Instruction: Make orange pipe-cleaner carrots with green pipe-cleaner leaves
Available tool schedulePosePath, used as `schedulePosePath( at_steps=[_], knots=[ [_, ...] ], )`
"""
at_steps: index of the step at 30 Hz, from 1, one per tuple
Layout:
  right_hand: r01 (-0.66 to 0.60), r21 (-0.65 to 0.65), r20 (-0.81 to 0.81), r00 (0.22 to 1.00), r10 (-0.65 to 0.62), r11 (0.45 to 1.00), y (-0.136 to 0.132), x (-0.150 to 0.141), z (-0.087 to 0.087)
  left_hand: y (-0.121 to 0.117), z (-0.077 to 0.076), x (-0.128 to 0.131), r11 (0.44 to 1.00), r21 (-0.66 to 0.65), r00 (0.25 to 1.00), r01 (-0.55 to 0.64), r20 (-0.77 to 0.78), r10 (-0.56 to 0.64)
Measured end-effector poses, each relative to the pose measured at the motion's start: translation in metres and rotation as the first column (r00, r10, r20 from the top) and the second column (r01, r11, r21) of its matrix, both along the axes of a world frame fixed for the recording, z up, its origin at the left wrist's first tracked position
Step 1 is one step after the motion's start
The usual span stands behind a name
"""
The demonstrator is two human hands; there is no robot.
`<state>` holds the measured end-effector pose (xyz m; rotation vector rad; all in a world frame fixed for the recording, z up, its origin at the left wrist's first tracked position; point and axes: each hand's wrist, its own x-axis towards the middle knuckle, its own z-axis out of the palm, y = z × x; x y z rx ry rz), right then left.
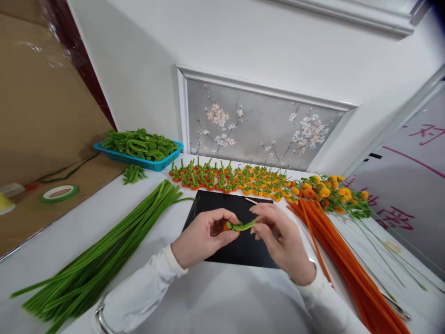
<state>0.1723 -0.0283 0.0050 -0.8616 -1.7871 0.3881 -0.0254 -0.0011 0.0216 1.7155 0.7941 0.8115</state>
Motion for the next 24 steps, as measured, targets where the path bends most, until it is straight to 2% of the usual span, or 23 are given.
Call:
schedulePosePath(
  at_steps=[5, 9, 11, 13, 17, 19, 24],
  knots=[
    [-0.015, 0.124, 0.277, 0.961, -0.02, 0.992, -0.003, -0.001, 0.006, -0.003, -0.001, 0.003, 0.972, 0.231, 0.996, -0.032, -0.071, 0.05],
    [0.021, 0.115, 0.285, 0.957, -0.053, 0.993, -0.005, -0.005, 0.008, -0.003, 0.001, 0.003, 0.945, 0.326, 0.985, -0.014, -0.159, 0.069],
    [0.049, 0.111, 0.255, 0.964, -0.076, 0.993, -0.005, -0.007, 0.009, -0.003, 0.002, 0.003, 0.954, 0.299, 0.985, 0.031, -0.17, 0.021],
    [0.057, 0.092, 0.219, 0.973, -0.076, 0.994, -0.005, -0.007, 0.011, -0.003, 0.002, 0.003, 0.973, 0.219, 0.989, 0.068, -0.142, -0.037],
    [0.041, -0.078, 0.146, 0.989, -0.029, 0.996, -0.004, -0.002, 0.014, -0.002, 0.005, 0.002, 0.993, -0.008, 0.993, 0.119, 0.011, -0.119],
    [0.022, -0.114, 0.145, 0.989, -0.005, 0.993, -0.003, 0.0, 0.014, -0.002, 0.006, 0.002, 0.988, -0.055, 0.987, 0.143, 0.074, -0.139],
    [0.0, 0.051, 0.211, 0.978, -0.01, 0.999, -0.004, -0.001, 0.01, -0.004, 0.007, 0.003, 0.995, -0.047, 0.993, 0.09, 0.078, -0.087]
  ],
)
